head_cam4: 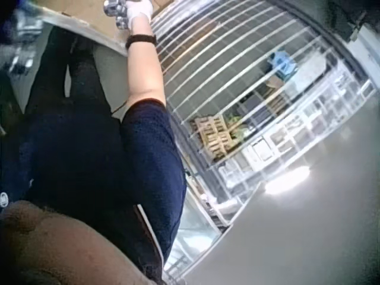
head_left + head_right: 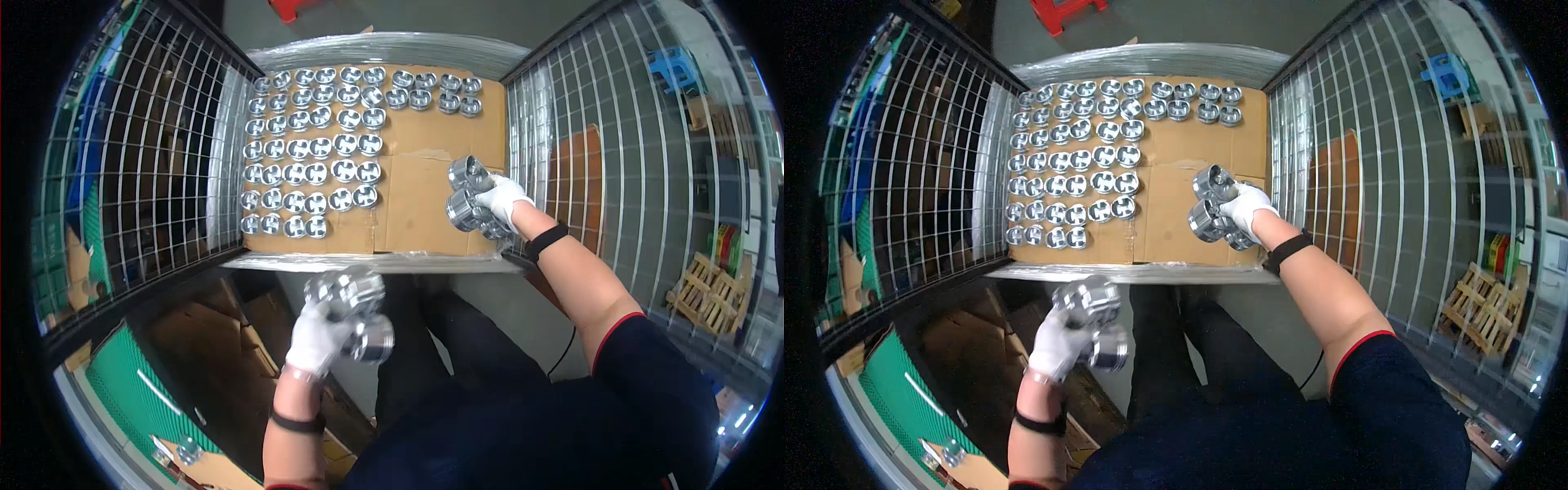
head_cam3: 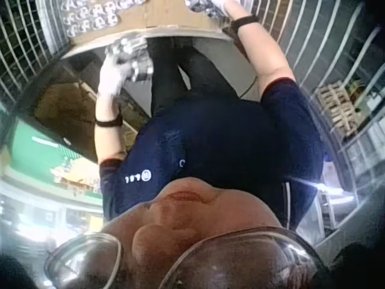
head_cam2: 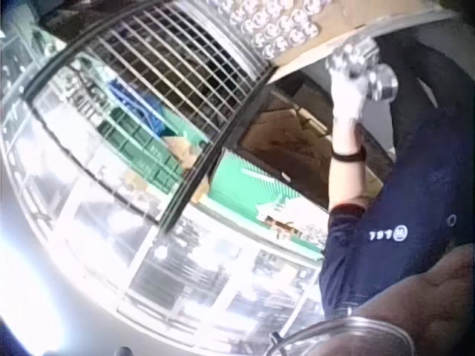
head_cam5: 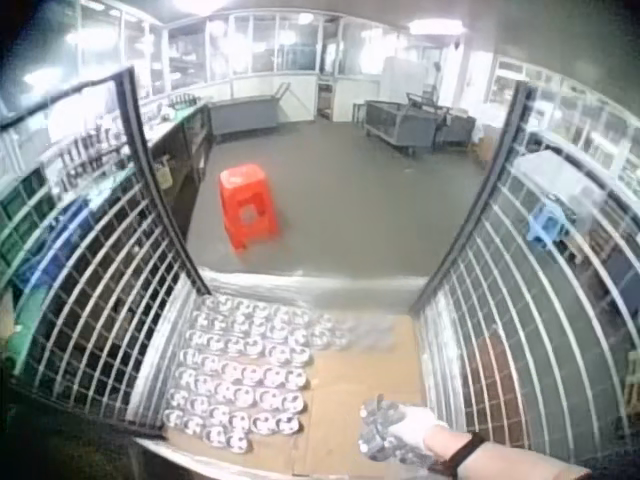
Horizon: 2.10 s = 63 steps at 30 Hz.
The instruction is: Measure, mark, and sort metal pistons using gauges and a permanent marker before placing them in storage containers.
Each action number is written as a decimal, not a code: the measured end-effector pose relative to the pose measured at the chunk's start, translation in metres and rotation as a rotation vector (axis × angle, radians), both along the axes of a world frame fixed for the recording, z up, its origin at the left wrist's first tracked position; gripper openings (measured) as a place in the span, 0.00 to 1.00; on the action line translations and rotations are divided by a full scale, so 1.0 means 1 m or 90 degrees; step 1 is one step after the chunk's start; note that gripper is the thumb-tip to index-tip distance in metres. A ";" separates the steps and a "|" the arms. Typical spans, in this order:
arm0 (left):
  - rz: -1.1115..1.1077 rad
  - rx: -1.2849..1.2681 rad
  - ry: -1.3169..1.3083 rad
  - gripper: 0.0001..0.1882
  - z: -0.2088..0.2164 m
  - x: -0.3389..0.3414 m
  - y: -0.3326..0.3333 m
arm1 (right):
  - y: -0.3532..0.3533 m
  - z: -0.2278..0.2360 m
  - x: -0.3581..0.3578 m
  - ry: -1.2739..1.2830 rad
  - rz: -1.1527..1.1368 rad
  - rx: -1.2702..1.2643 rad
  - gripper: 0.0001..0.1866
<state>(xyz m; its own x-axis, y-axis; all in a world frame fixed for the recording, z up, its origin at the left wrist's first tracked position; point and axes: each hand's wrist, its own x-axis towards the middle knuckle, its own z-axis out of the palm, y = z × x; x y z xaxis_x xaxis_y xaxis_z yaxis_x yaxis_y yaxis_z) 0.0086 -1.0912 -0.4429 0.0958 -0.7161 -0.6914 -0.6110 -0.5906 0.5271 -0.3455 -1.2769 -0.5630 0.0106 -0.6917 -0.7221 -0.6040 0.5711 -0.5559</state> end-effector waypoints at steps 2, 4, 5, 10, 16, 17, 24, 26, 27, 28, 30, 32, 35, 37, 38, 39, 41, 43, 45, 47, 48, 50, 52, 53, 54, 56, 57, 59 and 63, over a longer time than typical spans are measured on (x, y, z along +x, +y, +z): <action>-0.095 0.011 -0.034 0.15 -0.052 -0.024 -0.048 | -0.030 -0.056 -0.010 0.048 0.000 -0.015 0.19; -0.153 -0.085 -0.050 0.17 -0.120 -0.029 -0.069 | -0.061 -0.096 0.022 0.056 0.040 -0.024 0.20; -0.145 -0.106 -0.038 0.17 -0.139 -0.038 -0.086 | -0.074 -0.111 0.023 0.084 0.067 -0.041 0.20; -0.151 -0.012 -0.003 0.16 -0.213 -0.046 -0.120 | -0.149 -0.221 0.073 0.276 0.209 -0.052 0.22; -0.095 0.006 0.031 0.17 -0.251 -0.031 -0.125 | -0.197 -0.299 0.122 0.325 0.197 -0.137 0.17; -0.093 0.013 0.028 0.17 -0.257 -0.029 -0.126 | -0.204 -0.316 0.132 0.315 0.061 -0.081 0.16; -0.127 0.015 0.049 0.16 -0.289 -0.055 -0.154 | -0.175 -0.331 0.132 0.297 0.113 -0.154 0.31; -0.150 0.063 0.026 0.16 -0.301 -0.075 -0.171 | -0.179 -0.306 0.134 0.308 0.203 -0.145 0.35; -0.156 0.054 0.031 0.16 -0.308 -0.087 -0.179 | -0.184 -0.301 0.128 0.296 0.216 -0.128 0.38; -0.178 0.024 0.025 0.13 -0.313 -0.104 -0.189 | -0.181 -0.304 0.112 0.314 0.213 -0.235 0.38; -0.209 0.028 0.001 0.09 -0.334 -0.120 -0.197 | -0.168 -0.283 0.101 0.267 0.208 -0.278 0.38; -0.201 -0.035 -0.013 0.10 -0.364 -0.141 -0.195 | -0.143 -0.260 0.070 0.195 0.178 -0.375 0.38; -0.005 -0.044 -0.002 0.11 -0.408 -0.162 -0.187 | -0.078 -0.241 0.015 0.144 0.160 -0.352 0.37; -0.088 -0.119 -0.090 0.11 -0.428 -0.171 -0.189 | -0.035 -0.229 -0.014 0.159 0.138 -0.264 0.37; -0.168 -0.125 -0.139 0.11 -0.432 -0.173 -0.193 | -0.014 -0.224 -0.026 0.149 0.118 -0.234 0.37; -0.254 -0.133 -0.186 0.11 -0.435 -0.178 -0.201 | 0.002 -0.221 -0.041 0.141 0.092 -0.204 0.37; -0.143 -0.107 -0.139 0.12 -0.451 -0.179 -0.193 | 0.033 -0.221 -0.056 0.173 0.131 -0.179 0.37; -0.243 -0.131 -0.209 0.13 -0.443 -0.185 -0.189 | 0.060 -0.219 -0.078 0.220 0.164 -0.143 0.37; -0.277 -0.122 -0.223 0.14 -0.441 -0.187 -0.192 | 0.081 -0.217 -0.091 0.220 0.149 -0.133 0.37; -0.270 -0.182 -0.241 0.14 -0.446 -0.180 -0.188 | 0.094 -0.215 -0.092 0.205 0.130 -0.117 0.36; -0.270 -0.182 -0.242 0.14 -0.448 -0.180 -0.184 | 0.100 -0.215 -0.094 0.195 0.120 -0.097 0.36; -0.232 -0.207 -0.213 0.16 -0.450 -0.180 -0.180 | 0.107 -0.213 -0.092 0.188 0.110 -0.081 0.36; -0.238 -0.190 -0.220 0.18 -0.443 -0.176 -0.177 | 0.114 -0.207 -0.084 0.211 0.142 -0.093 0.36; -0.245 -0.170 -0.228 0.21 -0.435 -0.173 -0.175 | 0.118 -0.203 -0.080 0.213 0.146 -0.096 0.36; -0.229 -0.168 -0.183 0.26 -0.434 -0.167 -0.177 | 0.121 -0.200 -0.076 0.203 0.152 -0.099 0.36; -0.202 -0.226 -0.167 0.28 -0.413 -0.148 -0.171 | 0.122 -0.181 -0.064 0.176 0.165 -0.091 0.36; -0.181 -0.284 -0.149 0.30 -0.398 -0.136 -0.167 | 0.125 -0.170 -0.058 0.166 0.176 -0.103 0.36; -0.170 -0.225 -0.133 0.32 -0.339 -0.123 -0.156 | 0.132 -0.143 -0.058 0.158 0.186 -0.063 0.37; -0.060 -0.190 -0.107 0.34 -0.232 -0.067 -0.043 | 0.142 -0.075 -0.024 0.142 0.311 -0.112 0.37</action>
